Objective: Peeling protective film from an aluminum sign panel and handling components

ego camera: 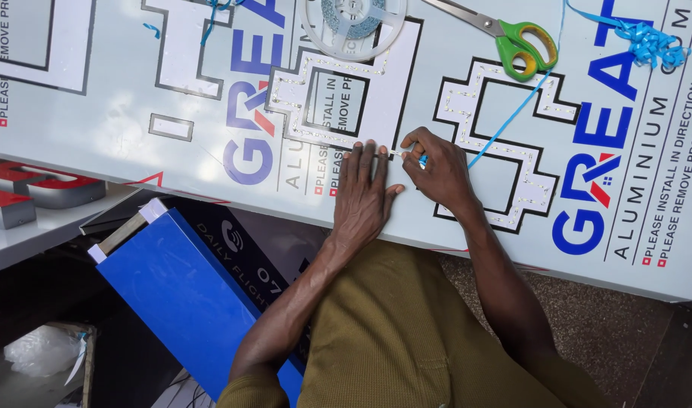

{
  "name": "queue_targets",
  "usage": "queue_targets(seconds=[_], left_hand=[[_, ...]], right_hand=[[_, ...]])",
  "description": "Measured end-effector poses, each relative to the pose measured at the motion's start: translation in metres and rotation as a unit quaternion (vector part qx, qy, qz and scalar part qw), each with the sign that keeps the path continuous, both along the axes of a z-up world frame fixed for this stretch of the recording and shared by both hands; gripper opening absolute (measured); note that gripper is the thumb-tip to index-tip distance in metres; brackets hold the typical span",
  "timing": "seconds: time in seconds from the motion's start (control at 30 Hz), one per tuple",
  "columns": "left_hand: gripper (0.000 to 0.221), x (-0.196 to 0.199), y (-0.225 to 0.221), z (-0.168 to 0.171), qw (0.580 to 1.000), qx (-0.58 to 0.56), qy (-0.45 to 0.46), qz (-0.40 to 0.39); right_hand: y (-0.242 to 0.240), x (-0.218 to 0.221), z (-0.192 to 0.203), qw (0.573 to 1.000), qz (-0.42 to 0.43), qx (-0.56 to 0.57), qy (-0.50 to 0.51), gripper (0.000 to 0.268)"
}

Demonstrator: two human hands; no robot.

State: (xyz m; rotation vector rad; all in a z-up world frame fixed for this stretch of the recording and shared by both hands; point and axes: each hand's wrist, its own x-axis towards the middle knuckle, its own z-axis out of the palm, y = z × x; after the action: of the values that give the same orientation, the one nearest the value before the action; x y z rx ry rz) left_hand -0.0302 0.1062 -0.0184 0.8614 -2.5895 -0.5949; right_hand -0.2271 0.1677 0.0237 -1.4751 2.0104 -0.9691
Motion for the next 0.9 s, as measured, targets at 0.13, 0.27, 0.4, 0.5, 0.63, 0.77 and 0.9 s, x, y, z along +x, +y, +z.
queue_targets(seconds=[0.13,0.27,0.4,0.5,0.63,0.77,0.9], left_hand=[[0.072,-0.002,0.000,0.000,1.000,0.001,0.005,-0.014],[0.062,0.008,-0.024,-0.004,0.997,0.048,0.041,-0.033],[0.049,0.018,-0.041,-0.007,0.994,0.062,0.090,-0.005],[0.046,0.019,-0.039,-0.009,0.997,0.035,0.070,-0.010],[0.045,0.022,-0.036,0.006,0.996,0.025,0.075,-0.030],[0.046,0.025,-0.035,0.008,0.997,0.012,0.067,-0.042],[0.045,0.027,-0.038,0.011,0.996,0.018,0.075,-0.046]], right_hand=[[0.002,0.002,0.000,1.000,0.000,-0.008,-0.010,0.014],[0.002,0.001,0.003,0.999,-0.003,-0.030,-0.033,0.014],[0.007,0.004,0.009,0.998,0.003,-0.051,-0.044,0.012],[0.008,0.006,-0.003,0.998,0.008,-0.059,-0.012,0.011],[0.006,0.008,-0.009,0.997,0.013,-0.068,0.020,0.010],[0.003,0.010,-0.005,0.998,0.032,-0.060,0.014,0.009],[-0.007,0.013,0.013,0.997,0.060,-0.045,-0.005,0.011]])
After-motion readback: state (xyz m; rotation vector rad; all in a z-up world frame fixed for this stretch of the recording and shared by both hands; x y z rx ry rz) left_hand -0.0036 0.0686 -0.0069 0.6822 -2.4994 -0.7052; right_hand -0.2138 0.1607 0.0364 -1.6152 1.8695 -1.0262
